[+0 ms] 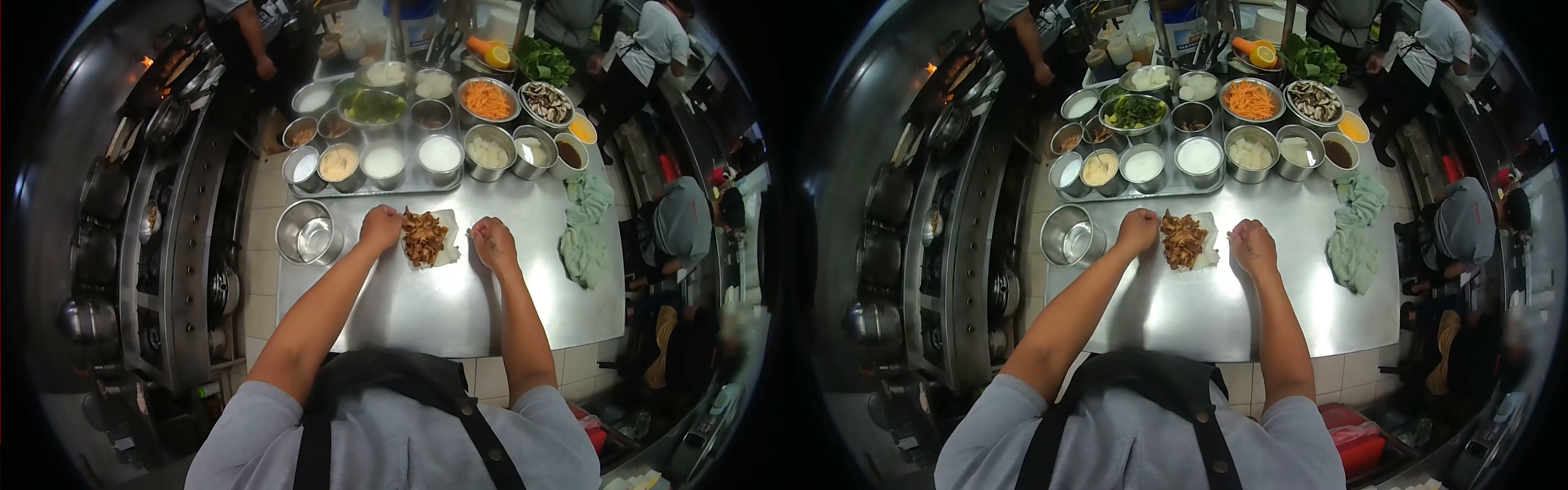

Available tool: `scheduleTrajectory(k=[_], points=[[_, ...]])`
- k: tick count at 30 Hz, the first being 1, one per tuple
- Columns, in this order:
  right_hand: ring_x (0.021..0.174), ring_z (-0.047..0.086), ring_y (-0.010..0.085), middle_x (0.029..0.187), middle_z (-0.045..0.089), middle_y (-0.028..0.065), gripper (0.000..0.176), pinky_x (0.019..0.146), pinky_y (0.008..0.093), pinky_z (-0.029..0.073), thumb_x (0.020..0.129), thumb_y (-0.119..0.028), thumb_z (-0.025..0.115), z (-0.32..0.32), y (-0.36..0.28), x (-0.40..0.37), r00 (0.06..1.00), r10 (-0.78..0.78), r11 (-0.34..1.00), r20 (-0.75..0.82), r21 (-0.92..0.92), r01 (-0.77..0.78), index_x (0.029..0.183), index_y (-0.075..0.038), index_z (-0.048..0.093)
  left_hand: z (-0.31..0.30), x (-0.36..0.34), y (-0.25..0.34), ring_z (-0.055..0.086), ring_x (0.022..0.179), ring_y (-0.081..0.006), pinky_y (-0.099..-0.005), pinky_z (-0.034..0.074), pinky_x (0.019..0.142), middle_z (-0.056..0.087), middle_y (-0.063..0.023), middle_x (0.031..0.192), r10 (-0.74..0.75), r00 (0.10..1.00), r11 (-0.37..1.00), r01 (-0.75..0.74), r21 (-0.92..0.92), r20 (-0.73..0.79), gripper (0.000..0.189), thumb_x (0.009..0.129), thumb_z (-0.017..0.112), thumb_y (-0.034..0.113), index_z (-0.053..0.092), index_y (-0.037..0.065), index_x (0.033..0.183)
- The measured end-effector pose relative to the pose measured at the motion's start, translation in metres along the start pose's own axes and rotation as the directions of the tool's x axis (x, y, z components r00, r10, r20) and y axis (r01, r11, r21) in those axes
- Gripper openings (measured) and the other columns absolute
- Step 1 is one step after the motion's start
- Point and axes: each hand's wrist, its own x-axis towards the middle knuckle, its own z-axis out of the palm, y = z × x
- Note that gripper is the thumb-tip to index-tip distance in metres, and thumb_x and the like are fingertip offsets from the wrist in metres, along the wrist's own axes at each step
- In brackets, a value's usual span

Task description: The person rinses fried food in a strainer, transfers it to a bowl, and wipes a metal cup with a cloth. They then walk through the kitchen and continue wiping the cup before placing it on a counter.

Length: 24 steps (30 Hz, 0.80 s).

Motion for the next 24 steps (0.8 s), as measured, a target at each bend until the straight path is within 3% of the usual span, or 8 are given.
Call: scheduleTrajectory(k=[1,3,6,7,10,11,14,24], points=[[0.081,0.060,0.0287,0.086,0.060,0.0149,0.017,0.072,0.0387,0.048,0.079,-0.020,0.066,-0.003,-0.006,-0.001,1.000,0.000,1.000,-0.001,0.002,0.000,0.086,-0.004,0.063,0.004,0.008,0.001,0.063,0.096,-0.0324,-0.0389,0.049,0.083,0.066,-0.0172,0.102,-0.032,0.999,0.999,0.033,-0.011,0.030,0.031,0.079,0.061,0.024,0.066,0.004,0.101],[0.079,0.062,0.0256,0.090,0.063,0.0159,0.020,0.072,0.0356,0.048,0.081,-0.021,0.066,-0.007,-0.017,-0.001,0.994,0.047,0.909,0.096,0.408,-0.083,0.092,-0.004,0.065,0.008,0.022,0.007,0.063,0.096,-0.0324,-0.0390,0.049,0.083,0.066,-0.0167,0.102,-0.068,0.996,0.997,0.069,-0.018,0.060,0.030,0.079,0.060,0.024,0.067,0.004,0.099],[0.083,0.063,0.0248,0.100,0.064,0.0170,0.028,0.074,0.0346,0.049,0.081,-0.023,0.066,-0.006,-0.026,-0.006,0.993,-0.108,0.941,0.052,0.327,0.086,0.102,-0.004,0.066,0.015,0.027,0.018,0.063,0.096,-0.0326,-0.0390,0.049,0.082,0.067,-0.0161,0.101,-0.166,0.978,0.986,0.163,0.030,0.128,0.026,0.077,0.059,0.023,0.068,0.005,0.094],[0.089,0.062,0.0265,0.106,0.063,0.0186,0.042,0.079,0.0352,0.048,0.081,-0.026,0.066,-0.009,-0.029,-0.014,0.996,-0.064,0.966,0.069,0.254,0.045,0.116,-0.003,0.060,0.021,0.029,0.017,0.063,0.094,-0.0323,-0.0387,0.049,0.081,0.067,-0.0157,0.098,-0.138,0.986,0.990,0.137,0.013,0.090,0.023,0.077,0.059,0.021,0.068,0.006,0.091],[0.095,0.061,0.0261,0.108,0.061,0.0189,0.056,0.082,0.0349,0.047,0.080,-0.028,0.068,0.005,-0.023,-0.024,0.998,-0.042,0.994,0.038,0.101,0.038,0.127,-0.003,0.050,0.024,0.027,0.016,0.064,0.089,-0.0313,-0.0381,0.050,0.078,0.068,-0.0144,0.092,-0.101,0.994,0.993,0.104,-0.058,0.041,0.016,0.075,0.059,0.017,0.068,0.007,0.085],[0.095,0.059,0.0247,0.108,0.058,0.0172,0.061,0.082,0.0344,0.046,0.079,-0.026,0.069,0.023,-0.008,-0.021,0.992,-0.027,0.974,0.124,0.226,-0.001,0.132,-0.004,0.046,0.024,0.025,0.016,0.064,0.086,-0.0307,-0.0378,0.050,0.076,0.068,-0.0136,0.089,-0.079,0.995,0.991,0.084,-0.105,0.054,0.013,0.075,0.059,0.015,0.067,0.008,0.082],[0.089,0.057,0.0236,0.106,0.055,0.0144,0.059,0.081,0.0345,0.047,0.078,-0.023,0.069,0.037,-0.005,-0.027,0.992,-0.081,0.936,0.099,0.350,0.041,0.129,-0.003,0.048,0.024,0.025,0.008,0.064,0.080,-0.0290,-0.0373,0.050,0.072,0.067,-0.0124,0.083,-0.019,0.999,0.991,0.023,-0.132,0.031,0.008,0.073,0.059,0.012,0.066,0.008,0.077],[0.089,0.057,0.0284,0.094,0.056,0.0136,0.042,0.082,0.0356,0.046,0.078,-0.006,0.062,0.056,-0.024,-0.012,0.993,-0.091,0.926,0.080,0.374,0.055,0.119,-0.004,0.054,0.001,0.004,0.012,0.061,0.071,-0.0168,-0.0303,0.049,0.068,0.066,-0.0076,0.077,0.158,0.987,0.984,-0.157,-0.080,0.012,0.010,0.078,0.065,0.012,0.066,0.003,0.083]])
